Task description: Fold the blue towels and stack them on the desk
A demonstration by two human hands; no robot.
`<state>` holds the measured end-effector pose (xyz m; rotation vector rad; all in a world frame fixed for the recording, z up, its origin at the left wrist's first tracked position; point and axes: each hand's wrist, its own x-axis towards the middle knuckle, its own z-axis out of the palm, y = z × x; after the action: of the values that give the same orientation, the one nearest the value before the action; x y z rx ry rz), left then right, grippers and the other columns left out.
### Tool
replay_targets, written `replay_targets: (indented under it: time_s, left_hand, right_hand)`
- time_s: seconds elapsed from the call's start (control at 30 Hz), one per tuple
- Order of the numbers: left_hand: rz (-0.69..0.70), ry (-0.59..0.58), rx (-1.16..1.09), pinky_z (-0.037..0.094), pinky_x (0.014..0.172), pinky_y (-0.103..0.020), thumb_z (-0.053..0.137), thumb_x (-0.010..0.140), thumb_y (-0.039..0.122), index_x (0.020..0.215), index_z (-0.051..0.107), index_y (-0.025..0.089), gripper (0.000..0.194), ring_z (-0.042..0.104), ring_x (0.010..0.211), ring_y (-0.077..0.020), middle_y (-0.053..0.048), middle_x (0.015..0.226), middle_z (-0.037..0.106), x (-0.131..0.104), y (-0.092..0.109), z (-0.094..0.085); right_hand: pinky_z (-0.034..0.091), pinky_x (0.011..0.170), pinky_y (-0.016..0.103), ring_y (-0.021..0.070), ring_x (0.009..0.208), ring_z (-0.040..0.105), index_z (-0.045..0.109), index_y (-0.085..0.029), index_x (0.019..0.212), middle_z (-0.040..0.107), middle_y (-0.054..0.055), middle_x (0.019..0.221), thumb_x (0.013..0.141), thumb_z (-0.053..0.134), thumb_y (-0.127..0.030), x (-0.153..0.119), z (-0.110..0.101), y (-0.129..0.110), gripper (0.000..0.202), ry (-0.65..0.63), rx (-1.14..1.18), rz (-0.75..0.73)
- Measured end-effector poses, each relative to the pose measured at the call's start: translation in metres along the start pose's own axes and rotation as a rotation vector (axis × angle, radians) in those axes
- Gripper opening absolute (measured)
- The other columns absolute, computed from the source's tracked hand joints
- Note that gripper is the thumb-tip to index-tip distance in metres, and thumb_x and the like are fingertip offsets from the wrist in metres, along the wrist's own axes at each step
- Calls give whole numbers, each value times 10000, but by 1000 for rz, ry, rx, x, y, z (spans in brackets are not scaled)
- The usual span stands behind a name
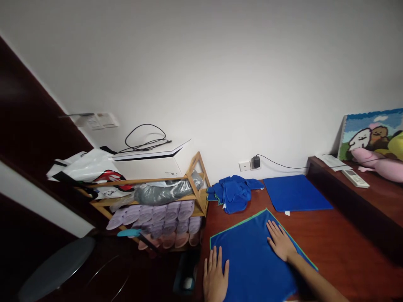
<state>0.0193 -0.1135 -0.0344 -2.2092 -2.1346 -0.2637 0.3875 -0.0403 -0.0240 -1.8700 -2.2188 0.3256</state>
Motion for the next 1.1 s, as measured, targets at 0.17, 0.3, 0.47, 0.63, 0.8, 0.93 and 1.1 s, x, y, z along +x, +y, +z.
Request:
replay_targets:
  time_s: [0.17,0.3,0.47,0.63,0.8,0.93,1.1]
  left_hand:
    - [-82,-52,41,405,1217,-690,447,989,514,1410,719,263,561,626,1362,-426,-125,1457,698,-41,-16,15]
    - [53,32,-49,528,1161,-569,419,1020,404,1317,769,322,467,622,1379,-365,-54,1493,678,-16,2,-5]
    - [403,-1,-156,418,1271,-486,391,1089,405,1591,500,327,520,445,1549,-260,-11,1693,460,57,56,-45]
    - [453,-107,-138,360,1292,-551,366,1110,474,1667,318,394,565,360,1595,-268,-5,1749,331,61,72,-31]
    - [240,-26,-151,432,1244,-601,400,1074,520,1669,257,421,620,377,1581,-326,12,1719,373,-17,77,30]
    - [171,-57,-148,487,1169,-684,444,1040,572,1629,346,447,610,513,1479,-416,-13,1645,480,-61,80,61]
    - [224,58,-169,415,1262,-619,418,1077,475,1628,413,364,561,477,1517,-368,-5,1660,486,-27,95,22]
  right_hand:
    - [166,1346,462,207,1636,228,345,-228,1671,299,39,1745,1017,349,-365,38,-28,-37,669,-96,65,-180]
    - [172,1340,527,271,1641,215,352,-175,1676,291,75,1752,1019,304,-370,7,16,-66,687,256,6,145]
    - [198,1314,614,365,1621,257,366,-81,1662,364,169,1710,995,241,-587,-63,74,-53,846,357,-30,481]
    - [194,1333,547,332,1625,252,394,-64,1644,298,157,1728,997,276,-611,-65,53,-23,855,258,-85,419]
    - [198,1343,487,255,1638,219,323,-160,1678,241,79,1759,1035,311,-628,-43,8,15,796,79,3,150]
    - [262,1327,444,236,1609,312,404,-210,1653,352,59,1730,1078,263,-573,-31,-6,36,694,50,98,37]
    - [249,1328,472,265,1627,261,331,-121,1674,302,95,1745,1080,210,-534,-11,-8,30,733,97,51,190]
